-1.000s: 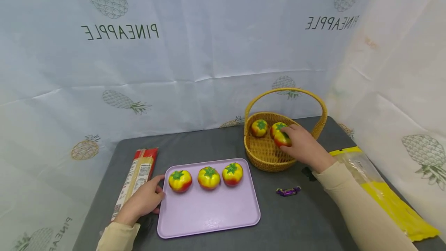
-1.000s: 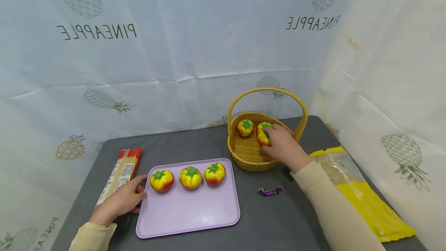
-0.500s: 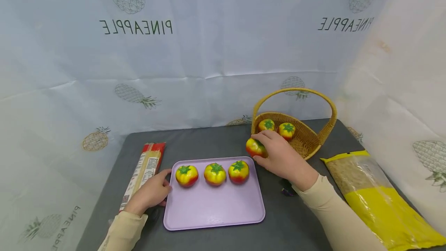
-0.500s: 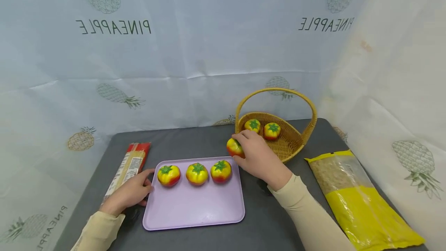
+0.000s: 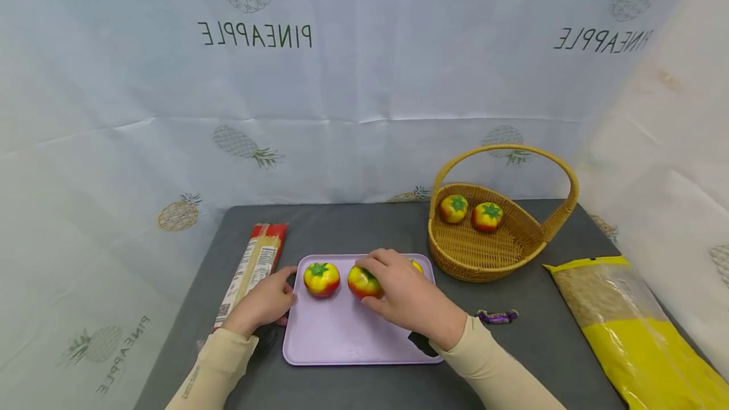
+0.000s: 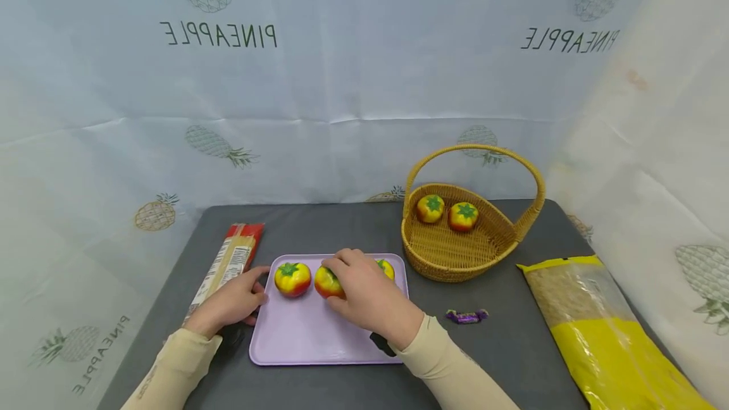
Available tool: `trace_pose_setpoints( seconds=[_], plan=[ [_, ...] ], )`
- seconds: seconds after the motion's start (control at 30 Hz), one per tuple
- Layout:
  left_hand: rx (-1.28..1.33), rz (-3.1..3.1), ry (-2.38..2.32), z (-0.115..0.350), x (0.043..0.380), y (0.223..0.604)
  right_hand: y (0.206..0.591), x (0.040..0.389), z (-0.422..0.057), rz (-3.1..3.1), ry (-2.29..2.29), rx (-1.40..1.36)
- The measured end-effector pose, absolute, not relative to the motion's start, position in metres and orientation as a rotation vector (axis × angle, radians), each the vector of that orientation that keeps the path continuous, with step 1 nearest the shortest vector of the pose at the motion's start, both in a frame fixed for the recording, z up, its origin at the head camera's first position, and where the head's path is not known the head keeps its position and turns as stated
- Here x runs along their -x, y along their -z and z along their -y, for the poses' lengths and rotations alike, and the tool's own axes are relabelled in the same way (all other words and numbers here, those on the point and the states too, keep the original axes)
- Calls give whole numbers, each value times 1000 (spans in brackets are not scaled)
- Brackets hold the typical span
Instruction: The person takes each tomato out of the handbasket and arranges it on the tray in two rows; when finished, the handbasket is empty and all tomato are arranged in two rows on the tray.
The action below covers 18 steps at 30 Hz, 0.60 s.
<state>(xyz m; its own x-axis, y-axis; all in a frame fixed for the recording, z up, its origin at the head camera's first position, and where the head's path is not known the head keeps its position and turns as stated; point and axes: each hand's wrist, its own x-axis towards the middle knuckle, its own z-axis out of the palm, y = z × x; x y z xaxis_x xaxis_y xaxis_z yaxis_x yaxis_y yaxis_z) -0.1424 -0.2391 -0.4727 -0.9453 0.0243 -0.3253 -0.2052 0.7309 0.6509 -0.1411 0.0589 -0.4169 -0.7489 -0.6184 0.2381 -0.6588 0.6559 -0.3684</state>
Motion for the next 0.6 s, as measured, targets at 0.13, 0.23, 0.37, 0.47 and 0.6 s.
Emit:
trace_pose_setpoints(
  seconds=[0.13,0.23,0.37,0.47,0.6],
  plan=[
    [146,-2622,-1047,240,143,473,426,134,-38,2776,-659,-1132],
    [147,-2626,-1048,239,144,473,431,129,-26,2762,-626,-1173],
    [137,-2627,-1060,240,144,473,439,125,-12,2746,-590,-1220],
    [121,-2629,-1070,240,145,474,444,122,-3,2754,-582,-1245],
    [119,-2627,-1080,242,144,474,449,119,7,2769,-564,-1284]
  ],
)
